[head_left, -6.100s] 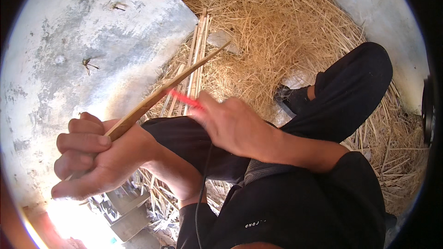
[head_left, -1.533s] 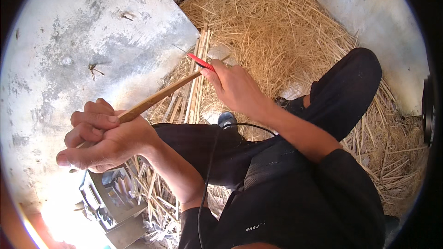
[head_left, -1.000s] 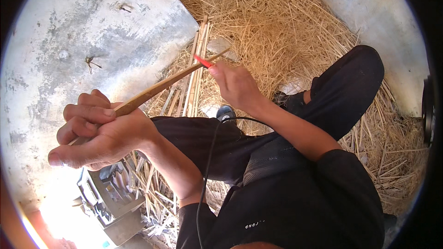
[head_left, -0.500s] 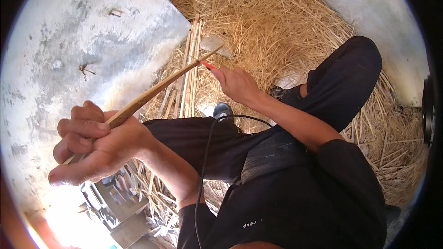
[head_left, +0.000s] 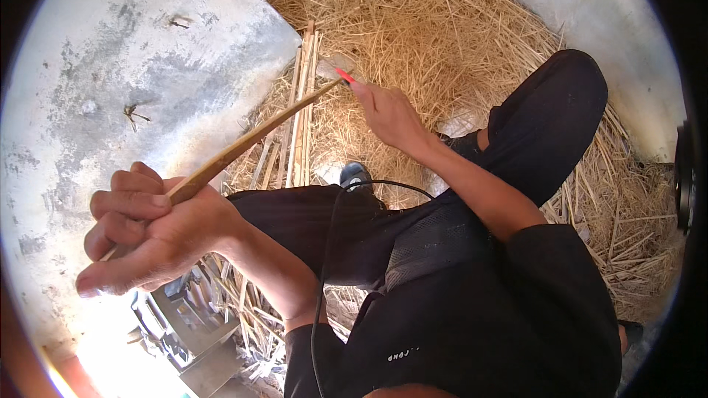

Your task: The person shaves a piece of bamboo by hand using a small handheld tool while sitting on a straw-covered floor.

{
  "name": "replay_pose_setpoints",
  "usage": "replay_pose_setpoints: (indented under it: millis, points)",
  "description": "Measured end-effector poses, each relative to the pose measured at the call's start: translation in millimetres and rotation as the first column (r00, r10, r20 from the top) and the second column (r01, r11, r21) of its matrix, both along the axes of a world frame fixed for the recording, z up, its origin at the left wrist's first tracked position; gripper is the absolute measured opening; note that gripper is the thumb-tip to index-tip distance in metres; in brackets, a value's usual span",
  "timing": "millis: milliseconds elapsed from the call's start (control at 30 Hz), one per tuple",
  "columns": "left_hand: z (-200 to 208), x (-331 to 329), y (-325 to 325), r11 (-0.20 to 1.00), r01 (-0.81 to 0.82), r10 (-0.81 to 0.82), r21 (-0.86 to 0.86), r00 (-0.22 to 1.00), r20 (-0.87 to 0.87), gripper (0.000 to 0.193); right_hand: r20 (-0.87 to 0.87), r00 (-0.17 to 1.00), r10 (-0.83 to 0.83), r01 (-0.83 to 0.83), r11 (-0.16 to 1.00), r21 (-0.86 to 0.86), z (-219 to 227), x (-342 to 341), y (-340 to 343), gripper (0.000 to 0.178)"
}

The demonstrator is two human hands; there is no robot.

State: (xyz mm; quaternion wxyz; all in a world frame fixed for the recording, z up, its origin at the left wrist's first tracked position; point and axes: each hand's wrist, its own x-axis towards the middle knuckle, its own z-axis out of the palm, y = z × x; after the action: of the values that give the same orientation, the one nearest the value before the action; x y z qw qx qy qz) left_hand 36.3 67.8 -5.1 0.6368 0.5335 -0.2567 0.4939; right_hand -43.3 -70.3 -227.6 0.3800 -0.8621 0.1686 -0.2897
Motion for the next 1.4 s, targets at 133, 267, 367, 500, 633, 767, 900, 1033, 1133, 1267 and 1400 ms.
replay_pose_setpoints:
  millis: [133, 267, 367, 500, 633, 767, 900, 1033, 1133, 1267, 1400]
  points:
    - [2, -2, -4, 0.998, 0.061, -0.061, -0.007, 0.998, -0.010, 0.057, -0.053, 0.991, 0.120, -0.106, 0.971, 0.215, 29, 6, 12, 0.038]
    - [3, 2, -4, 0.998, -0.010, 0.006, -0.057, 0.999, -0.053, 0.055, -0.168, 0.984, 0.060, -0.045, 0.995, 0.093, 11, 28, 7, 0.039]
    - [-1, 5, 3, 0.999, -0.040, 0.039, -0.032, 0.999, -0.034, 0.055, 0.034, 0.997, 0.065, -0.069, 0.987, 0.145, 54, 27, 14, 0.037]
    - [0, -2, -5, 0.996, 0.063, -0.066, -0.059, 0.996, -0.059, 0.054, 0.226, 0.969, 0.101, -0.122, 0.989, 0.078, 48, 16, 16, 0.035]
    - [0, 3, 0, 0.998, 0.062, -0.062, -0.027, 0.998, -0.027, 0.055, -0.411, 0.910, 0.056, -0.098, 0.992, -0.082, -30, 19, -15, 0.034]
    - [-4, -1, 3, 0.999, 0.047, -0.047, 0.019, 0.998, -0.030, 0.058, -0.247, 0.965, 0.092, -0.040, 0.977, 0.207, 28, -2, -9, 0.037]
    - [2, -1, -3, 0.997, 0.080, -0.080, 0.000, 0.997, -0.006, 0.059, -0.187, 0.975, 0.124, -0.065, 0.954, 0.294, 36, 7, 16, 0.041]
    - [-1, 2, -1, 0.999, 0.040, -0.040, -0.009, 0.999, -0.008, 0.058, -0.239, 0.964, 0.119, -0.067, 0.975, 0.213, -2, 22, 10, 0.044]
    - [-2, 6, 0, 1.000, 0.011, -0.011, -0.028, 1.000, -0.017, 0.056, -0.119, 0.986, 0.119, -0.086, 0.965, 0.247, 40, 21, 15, 0.040]
    - [0, 1, -3, 0.996, 0.069, -0.070, -0.065, 0.997, -0.012, 0.057, 0.048, 0.982, 0.181, -0.187, 0.959, 0.214, 51, 7, 28, 0.041]
    - [1, 2, 0, 0.992, 0.116, -0.115, -0.054, 0.993, 0.012, 0.058, -0.322, 0.924, 0.205, -0.140, 0.967, 0.214, 17, 17, 4, 0.041]
